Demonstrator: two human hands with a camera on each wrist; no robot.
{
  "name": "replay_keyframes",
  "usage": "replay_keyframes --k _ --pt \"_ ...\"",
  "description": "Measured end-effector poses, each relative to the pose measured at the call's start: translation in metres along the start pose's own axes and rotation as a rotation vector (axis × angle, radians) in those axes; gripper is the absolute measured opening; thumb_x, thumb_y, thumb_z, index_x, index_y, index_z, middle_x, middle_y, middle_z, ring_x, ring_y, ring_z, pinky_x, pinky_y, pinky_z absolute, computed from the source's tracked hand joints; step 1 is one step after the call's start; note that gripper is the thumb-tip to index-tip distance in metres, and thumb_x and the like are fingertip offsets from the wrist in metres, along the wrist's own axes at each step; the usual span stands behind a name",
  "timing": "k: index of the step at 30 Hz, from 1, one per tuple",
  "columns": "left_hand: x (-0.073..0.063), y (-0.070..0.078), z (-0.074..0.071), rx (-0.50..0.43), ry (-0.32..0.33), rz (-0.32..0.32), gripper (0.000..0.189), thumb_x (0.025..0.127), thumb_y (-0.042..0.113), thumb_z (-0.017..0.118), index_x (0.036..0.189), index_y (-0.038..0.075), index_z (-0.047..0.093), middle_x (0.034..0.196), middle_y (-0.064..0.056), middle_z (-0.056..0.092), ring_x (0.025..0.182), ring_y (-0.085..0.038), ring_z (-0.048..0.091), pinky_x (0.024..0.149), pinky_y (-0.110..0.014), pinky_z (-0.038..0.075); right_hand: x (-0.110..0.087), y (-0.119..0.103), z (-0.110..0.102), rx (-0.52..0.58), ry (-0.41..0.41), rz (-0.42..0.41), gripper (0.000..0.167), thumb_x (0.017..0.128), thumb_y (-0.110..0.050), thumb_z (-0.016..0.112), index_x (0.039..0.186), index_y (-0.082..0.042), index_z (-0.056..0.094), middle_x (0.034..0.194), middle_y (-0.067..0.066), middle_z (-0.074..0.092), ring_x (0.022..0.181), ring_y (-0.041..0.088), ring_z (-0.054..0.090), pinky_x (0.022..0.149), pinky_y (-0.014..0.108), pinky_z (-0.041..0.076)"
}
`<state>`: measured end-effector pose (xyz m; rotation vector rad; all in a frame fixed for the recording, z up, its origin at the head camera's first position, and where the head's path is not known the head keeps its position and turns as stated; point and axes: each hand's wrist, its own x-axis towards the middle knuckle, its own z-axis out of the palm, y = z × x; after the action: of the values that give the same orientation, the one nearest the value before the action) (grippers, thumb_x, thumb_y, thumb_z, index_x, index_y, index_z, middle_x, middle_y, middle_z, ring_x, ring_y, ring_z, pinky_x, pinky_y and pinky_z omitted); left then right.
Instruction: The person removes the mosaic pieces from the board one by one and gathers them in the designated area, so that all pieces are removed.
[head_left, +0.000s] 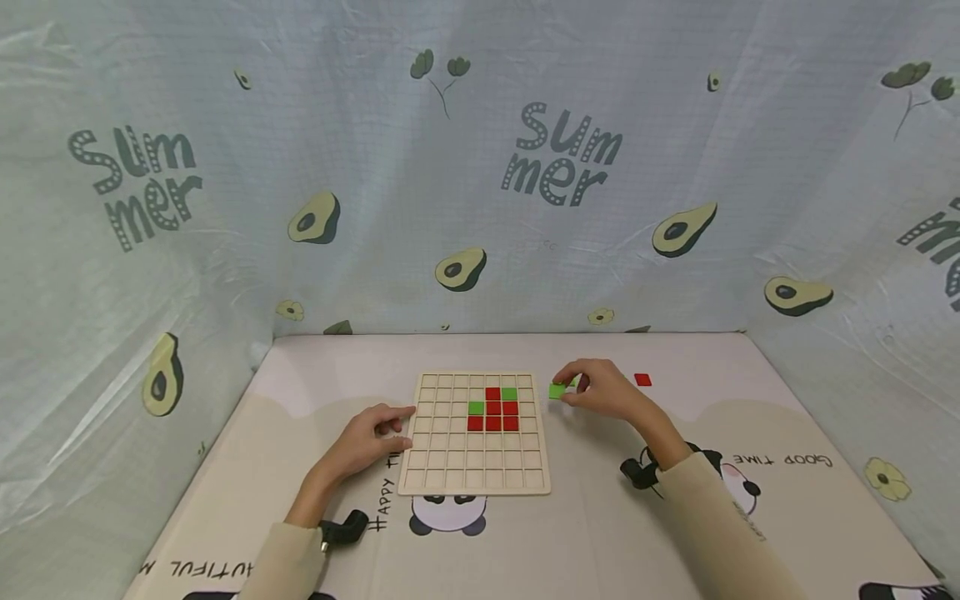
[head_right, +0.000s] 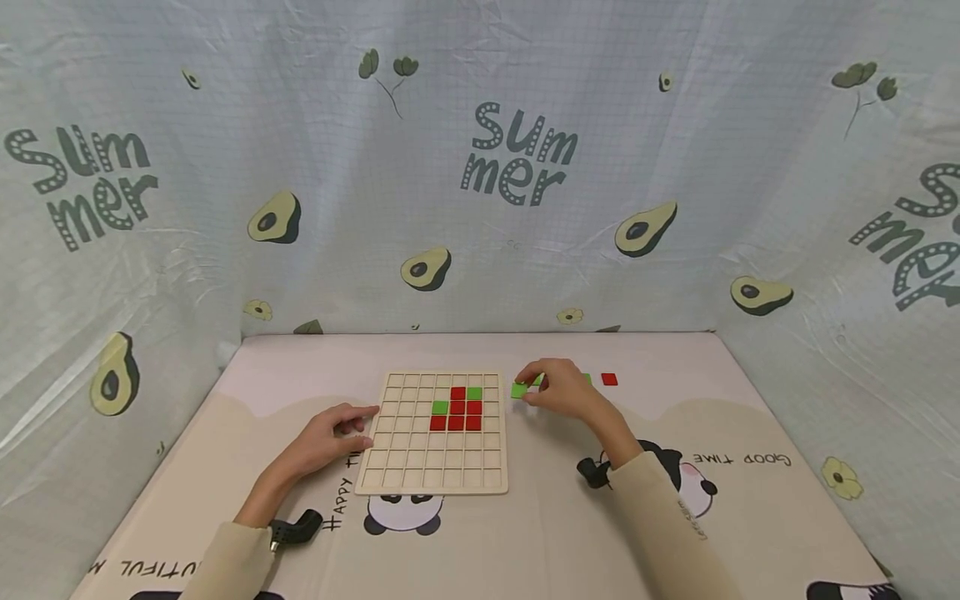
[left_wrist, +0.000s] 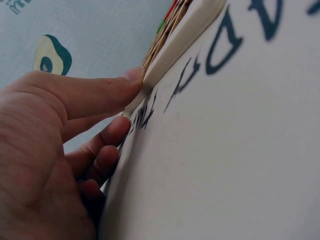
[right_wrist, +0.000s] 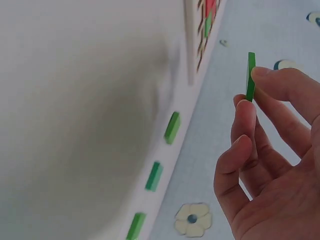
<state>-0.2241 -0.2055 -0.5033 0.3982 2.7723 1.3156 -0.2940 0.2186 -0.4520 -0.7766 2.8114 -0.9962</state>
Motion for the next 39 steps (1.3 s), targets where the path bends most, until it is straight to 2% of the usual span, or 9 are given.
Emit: replay_keyframes --k 7,16,23,33,39 --pt "-0.002 0.001 -0.001 0.004 -0.003 0.009 0.054 0.087 0.019 0.079 0.138 0.005 0.066 0.097 -0.004 0.06 0.088 -0.018 0.049 0.078 -0.027 0.039 -0.009 0.019 -0.004 0.013 -0.007 0.063 0.025 0.085 -0.007 0.077 0.11 -0.005 0.077 0.102 0.01 0.074 0.072 0.013 0.056 0.062 0.026 0.047" --pt "-0.001 0.002 -0.001 0.009 -0.002 0.001 0.054 0.087 0.019 0.079 0.138 0.005 0.066 0.097 -0.005 0.06 0.089 -0.018 0.049 0.078 -0.028 0.039 -0.01 0.026 -0.003 0.02 -0.044 0.138 0.025 0.084 -0.007 0.077 0.108 -0.003 0.077 0.108 0.012 0.073 0.074 0.015 0.057 0.061 0.026 0.048" --pt "-0.001 0.001 -0.002 0.015 -0.003 -0.002 0.054 0.088 0.02 0.079 0.138 0.006 0.066 0.098 -0.004 0.061 0.089 -0.018 0.049 0.079 -0.028 0.039 -0.006 0.027 0.0 -0.018 -0.077 0.133 0.023 0.084 -0.008 0.075 0.106 -0.004 0.078 0.102 0.009 0.074 0.078 0.014 0.06 0.067 0.029 0.05" --pt "-0.001 0.002 -0.002 0.029 0.0 -0.009 0.053 0.088 0.02 0.079 0.138 0.006 0.066 0.097 -0.003 0.059 0.089 -0.018 0.049 0.079 -0.028 0.039 -0.002 0.028 0.004 -0.082 -0.077 0.134 0.022 0.085 -0.008 0.077 0.106 -0.004 0.078 0.108 0.01 0.074 0.086 0.017 0.061 0.072 0.028 0.052" --pt "-0.001 0.002 -0.001 0.031 0.0 0.004 0.053 0.087 0.019 0.079 0.137 0.005 0.066 0.096 -0.003 0.059 0.089 -0.018 0.048 0.079 -0.028 0.038 0.0 0.032 0.006 -0.068 -0.092 0.145 0.021 0.086 -0.008 0.076 0.107 -0.004 0.078 0.109 0.009 0.074 0.09 0.018 0.063 0.075 0.029 0.053"
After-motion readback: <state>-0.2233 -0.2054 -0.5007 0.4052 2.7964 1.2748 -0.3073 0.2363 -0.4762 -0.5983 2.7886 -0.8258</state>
